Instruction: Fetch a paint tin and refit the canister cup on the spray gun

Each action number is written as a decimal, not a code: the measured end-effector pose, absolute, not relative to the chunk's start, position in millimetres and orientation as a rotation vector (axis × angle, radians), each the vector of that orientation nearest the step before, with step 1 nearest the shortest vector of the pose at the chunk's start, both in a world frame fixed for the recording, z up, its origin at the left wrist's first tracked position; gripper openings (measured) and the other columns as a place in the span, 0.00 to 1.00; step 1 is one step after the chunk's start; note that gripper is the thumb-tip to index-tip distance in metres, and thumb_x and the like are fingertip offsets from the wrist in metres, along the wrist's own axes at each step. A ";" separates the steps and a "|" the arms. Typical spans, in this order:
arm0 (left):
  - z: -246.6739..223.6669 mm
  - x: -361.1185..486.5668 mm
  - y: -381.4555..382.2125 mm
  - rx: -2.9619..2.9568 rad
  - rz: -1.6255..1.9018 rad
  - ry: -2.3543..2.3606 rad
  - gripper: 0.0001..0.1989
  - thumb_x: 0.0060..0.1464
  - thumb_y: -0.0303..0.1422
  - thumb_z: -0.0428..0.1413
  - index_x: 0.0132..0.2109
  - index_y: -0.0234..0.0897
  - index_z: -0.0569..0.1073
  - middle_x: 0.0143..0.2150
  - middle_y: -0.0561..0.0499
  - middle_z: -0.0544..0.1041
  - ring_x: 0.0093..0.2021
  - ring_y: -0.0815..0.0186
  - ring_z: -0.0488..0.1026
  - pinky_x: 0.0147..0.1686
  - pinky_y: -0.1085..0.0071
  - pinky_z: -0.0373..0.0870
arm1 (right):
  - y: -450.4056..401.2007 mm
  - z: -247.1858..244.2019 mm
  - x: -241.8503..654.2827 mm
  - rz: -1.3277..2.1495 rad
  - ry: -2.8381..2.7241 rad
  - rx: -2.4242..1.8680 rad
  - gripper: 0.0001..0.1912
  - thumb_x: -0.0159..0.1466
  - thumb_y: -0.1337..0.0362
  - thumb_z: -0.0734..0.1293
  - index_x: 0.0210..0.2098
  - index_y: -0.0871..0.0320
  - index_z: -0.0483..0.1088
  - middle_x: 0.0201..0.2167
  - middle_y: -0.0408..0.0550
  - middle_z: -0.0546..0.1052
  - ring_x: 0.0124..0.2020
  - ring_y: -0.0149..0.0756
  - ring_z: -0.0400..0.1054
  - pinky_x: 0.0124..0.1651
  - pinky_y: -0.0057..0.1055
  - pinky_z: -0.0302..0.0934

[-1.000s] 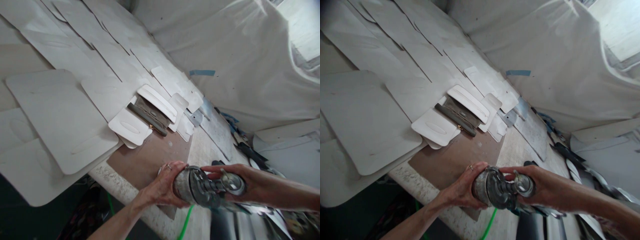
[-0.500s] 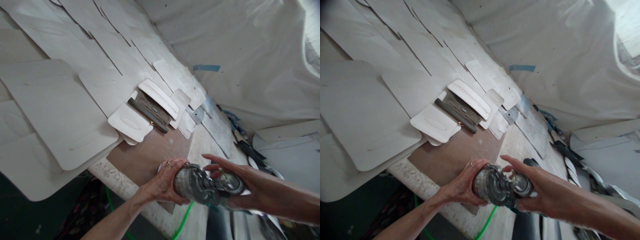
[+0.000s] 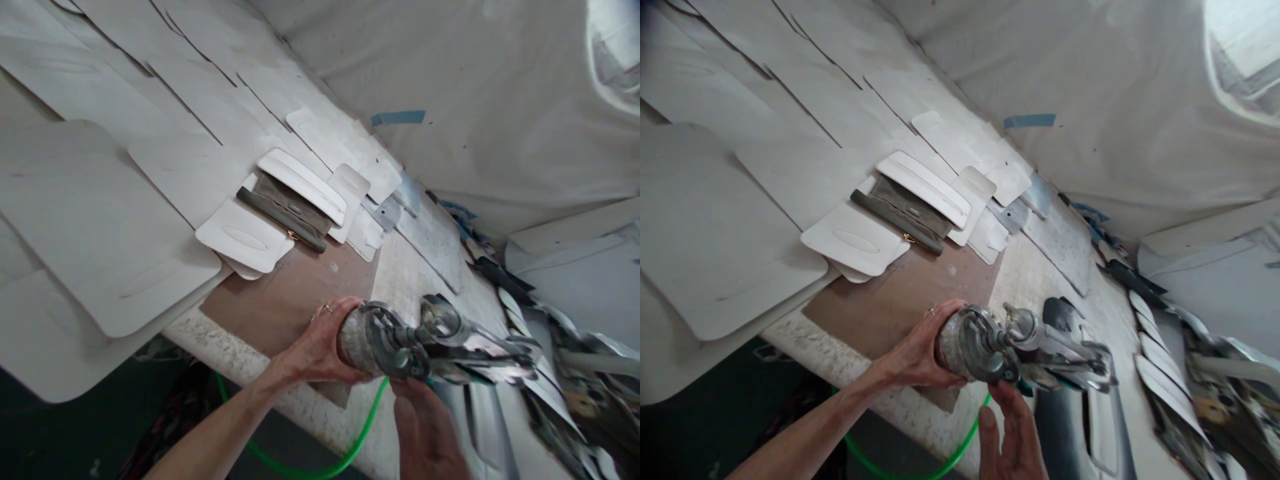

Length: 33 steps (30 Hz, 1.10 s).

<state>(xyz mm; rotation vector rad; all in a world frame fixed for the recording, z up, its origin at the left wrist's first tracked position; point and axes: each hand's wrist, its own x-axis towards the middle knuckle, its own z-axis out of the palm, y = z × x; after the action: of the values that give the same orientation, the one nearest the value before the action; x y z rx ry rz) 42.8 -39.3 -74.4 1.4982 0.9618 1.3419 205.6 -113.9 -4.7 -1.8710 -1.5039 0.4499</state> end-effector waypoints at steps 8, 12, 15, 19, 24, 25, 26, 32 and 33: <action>-74.6 45.6 -40.6 1.479 1.361 0.970 0.49 0.32 0.40 0.71 0.61 0.42 0.57 0.61 0.43 0.65 0.60 0.50 0.63 0.62 0.54 0.57 | -99.2 -34.2 205.6 0.655 -1.450 -1.762 0.38 0.60 0.45 0.65 0.61 0.62 0.56 0.57 0.61 0.67 0.59 0.52 0.62 0.59 0.45 0.59; -74.5 47.6 -41.1 1.440 1.336 0.961 0.51 0.31 0.38 0.71 0.61 0.41 0.56 0.61 0.41 0.64 0.60 0.48 0.63 0.62 0.52 0.58 | -82.4 -47.9 205.9 0.687 -1.502 -1.656 0.45 0.55 0.48 0.70 0.64 0.58 0.51 0.65 0.60 0.57 0.67 0.55 0.45 0.66 0.54 0.40; -74.7 49.9 -40.3 1.396 1.305 0.959 0.51 0.30 0.37 0.71 0.62 0.40 0.55 0.62 0.40 0.64 0.61 0.47 0.63 0.62 0.51 0.58 | -66.9 -60.5 215.2 0.851 -1.393 -1.462 0.52 0.49 0.51 0.75 0.65 0.59 0.49 0.66 0.65 0.55 0.66 0.59 0.50 0.63 0.56 0.49; -75.3 53.6 -39.0 1.359 1.301 0.917 0.50 0.33 0.34 0.70 0.62 0.40 0.54 0.62 0.40 0.64 0.61 0.48 0.63 0.62 0.53 0.58 | -53.3 -71.4 225.8 1.013 -1.260 -1.243 0.51 0.47 0.57 0.77 0.64 0.60 0.52 0.57 0.65 0.68 0.56 0.56 0.66 0.53 0.49 0.64; -76.2 56.7 -39.5 1.371 1.301 0.920 0.52 0.32 0.33 0.70 0.63 0.39 0.53 0.63 0.40 0.63 0.62 0.47 0.62 0.62 0.52 0.58 | -49.9 -63.5 217.7 0.981 -1.266 -1.102 0.46 0.50 0.46 0.74 0.61 0.58 0.58 0.54 0.62 0.72 0.53 0.54 0.69 0.49 0.45 0.68; -75.9 56.7 -39.9 1.370 1.304 0.923 0.52 0.32 0.34 0.70 0.63 0.39 0.53 0.63 0.40 0.63 0.62 0.47 0.61 0.62 0.52 0.58 | -49.4 -61.2 215.0 0.978 -1.257 -1.110 0.45 0.51 0.46 0.73 0.61 0.58 0.58 0.53 0.62 0.73 0.52 0.54 0.70 0.48 0.45 0.68; -75.3 56.5 -40.5 1.370 1.303 0.927 0.52 0.32 0.34 0.70 0.63 0.39 0.54 0.63 0.40 0.63 0.62 0.47 0.61 0.62 0.52 0.58 | -48.8 -59.2 212.4 0.971 -1.238 -1.129 0.44 0.51 0.46 0.73 0.61 0.59 0.59 0.53 0.62 0.73 0.51 0.54 0.70 0.48 0.44 0.68; -71.2 53.6 -46.6 1.377 1.267 1.010 0.51 0.33 0.39 0.69 0.63 0.39 0.54 0.61 0.41 0.65 0.59 0.47 0.64 0.61 0.51 0.60 | -44.9 -53.1 210.1 0.754 -1.275 -1.243 0.40 0.45 0.49 0.76 0.52 0.63 0.67 0.43 0.60 0.77 0.42 0.51 0.73 0.43 0.40 0.68; -71.8 53.7 -47.4 1.383 1.270 1.021 0.51 0.33 0.39 0.69 0.63 0.39 0.54 0.61 0.40 0.64 0.60 0.47 0.64 0.61 0.51 0.59 | -44.3 -53.3 212.1 0.732 -1.322 -1.249 0.40 0.44 0.50 0.77 0.51 0.63 0.68 0.41 0.59 0.78 0.41 0.50 0.73 0.41 0.40 0.68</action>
<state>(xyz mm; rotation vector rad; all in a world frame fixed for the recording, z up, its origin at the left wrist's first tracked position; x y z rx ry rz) 53.7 -47.4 -71.8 1.3826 1.0210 1.2703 212.1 -44.3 -53.3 -1.2488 -1.3217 0.7320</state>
